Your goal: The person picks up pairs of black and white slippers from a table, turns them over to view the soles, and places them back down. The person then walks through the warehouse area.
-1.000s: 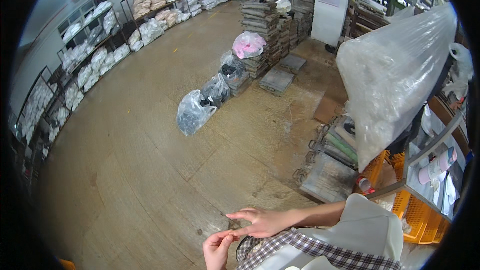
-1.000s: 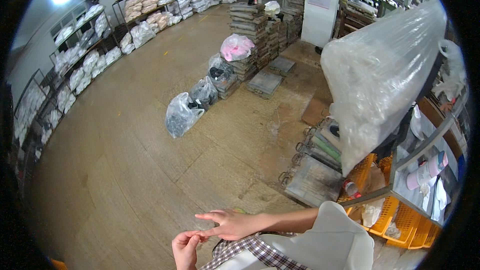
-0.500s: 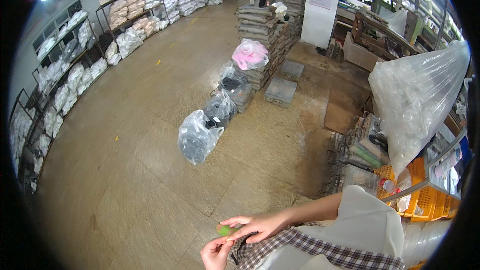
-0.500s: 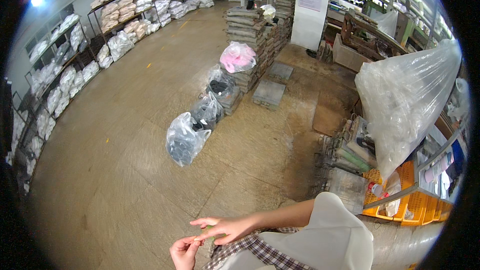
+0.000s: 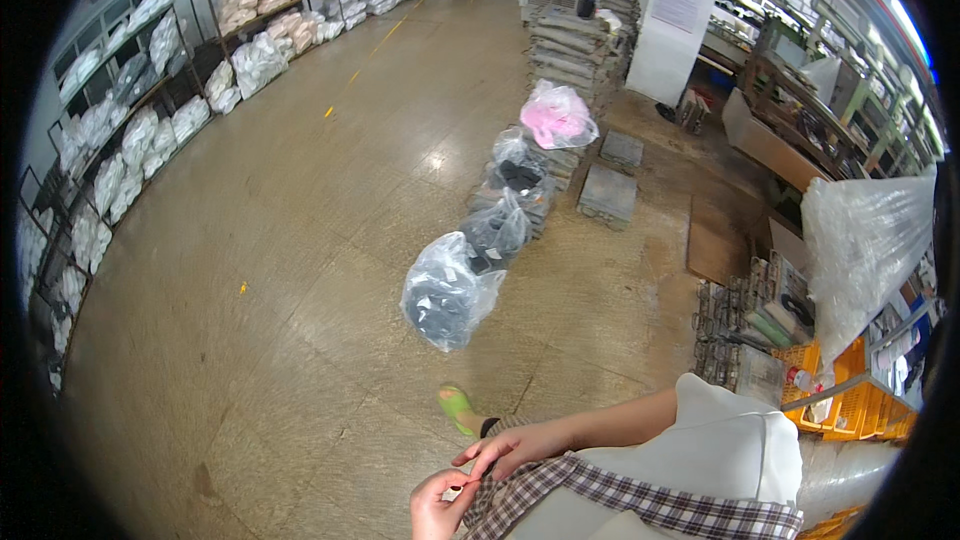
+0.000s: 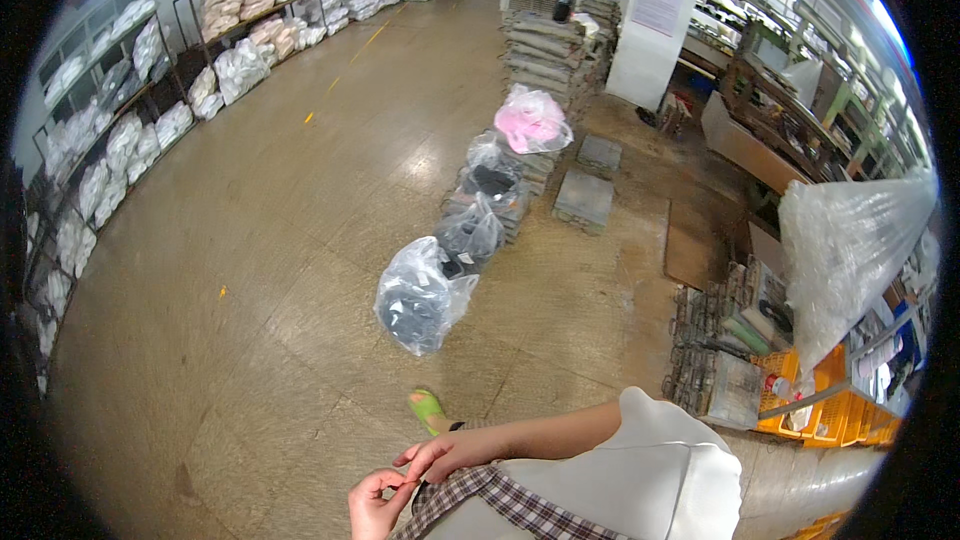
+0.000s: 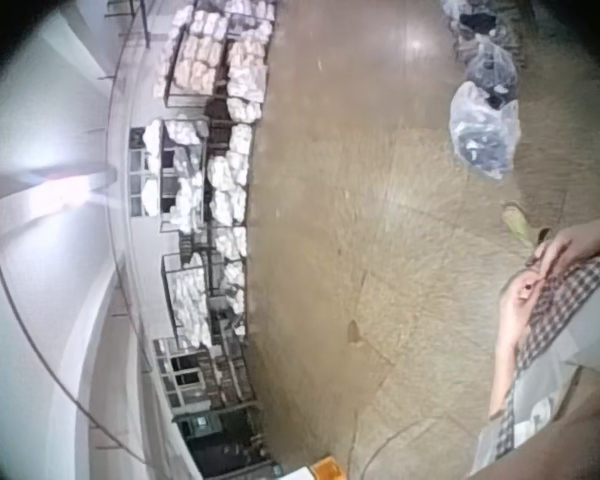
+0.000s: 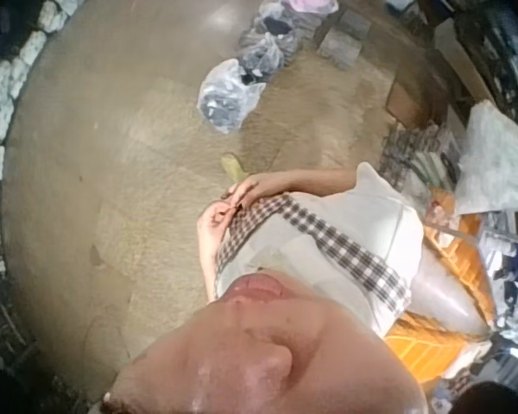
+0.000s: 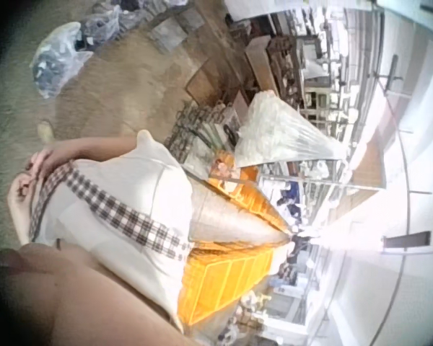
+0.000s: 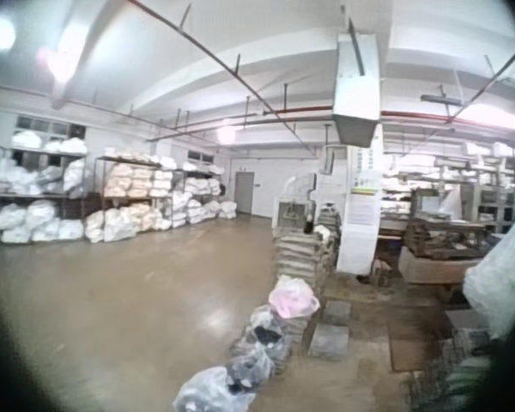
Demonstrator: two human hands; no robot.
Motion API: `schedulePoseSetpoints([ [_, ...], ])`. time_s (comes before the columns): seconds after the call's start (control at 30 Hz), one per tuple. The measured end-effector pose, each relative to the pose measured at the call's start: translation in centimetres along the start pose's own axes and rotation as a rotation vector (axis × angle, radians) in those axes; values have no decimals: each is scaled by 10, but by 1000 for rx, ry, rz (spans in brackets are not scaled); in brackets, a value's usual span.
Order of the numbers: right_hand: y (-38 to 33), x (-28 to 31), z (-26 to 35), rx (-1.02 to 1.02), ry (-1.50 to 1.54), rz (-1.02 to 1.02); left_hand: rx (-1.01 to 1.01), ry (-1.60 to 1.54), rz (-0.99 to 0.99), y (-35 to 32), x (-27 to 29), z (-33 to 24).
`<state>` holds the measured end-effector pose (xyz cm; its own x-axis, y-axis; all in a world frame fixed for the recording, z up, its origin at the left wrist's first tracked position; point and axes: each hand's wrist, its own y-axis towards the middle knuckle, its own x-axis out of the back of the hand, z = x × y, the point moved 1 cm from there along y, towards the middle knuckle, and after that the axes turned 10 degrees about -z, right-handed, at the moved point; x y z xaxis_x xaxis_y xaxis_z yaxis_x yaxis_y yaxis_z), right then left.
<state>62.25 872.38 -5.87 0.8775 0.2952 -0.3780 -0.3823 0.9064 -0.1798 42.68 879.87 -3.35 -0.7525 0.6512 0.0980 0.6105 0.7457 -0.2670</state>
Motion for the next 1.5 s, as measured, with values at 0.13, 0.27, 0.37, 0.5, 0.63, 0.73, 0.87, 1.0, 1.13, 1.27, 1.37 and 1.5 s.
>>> schedulePoseSetpoints([
  [0.13, 110, 60, 27, -15, 3, 113, 240, -243, -62, 89, 57, -15],
  [0.27, 215, 117, 76, -78, 99, 137, 225, -154, -87, 186, 122, -54],
  [0.37, 279, 148, 117, -68, 106, 134, 194, -197, -183, 247, 161, -72],
  [0.5, 350, 196, 153, -125, 182, 101, 0, -10, -119, 349, 206, -70],
  [0.63, 418, 239, 164, -221, 395, -57, 2, 46, 49, 448, 258, -65],
  [0.73, 479, 255, 181, -192, 491, -161, -43, 18, 103, 517, 304, -71],
  [0.87, 565, 270, 231, -187, 573, -283, -70, -31, 230, 608, 376, -96],
  [1.0, 633, 290, 276, -210, 611, -338, -75, -18, 229, 679, 428, -119],
  [1.13, 687, 311, 294, -145, 642, -363, -215, 55, 270, 738, 465, -131],
  [1.27, 739, 346, 301, -134, 622, -317, -62, -49, 209, 783, 489, -129],
  [1.37, 773, 379, 305, -207, 540, -288, 70, -150, 122, 813, 503, -132],
  [1.5, 839, 435, 328, 79, -281, -92, 153, -317, -52, 858, 522, -143],
])
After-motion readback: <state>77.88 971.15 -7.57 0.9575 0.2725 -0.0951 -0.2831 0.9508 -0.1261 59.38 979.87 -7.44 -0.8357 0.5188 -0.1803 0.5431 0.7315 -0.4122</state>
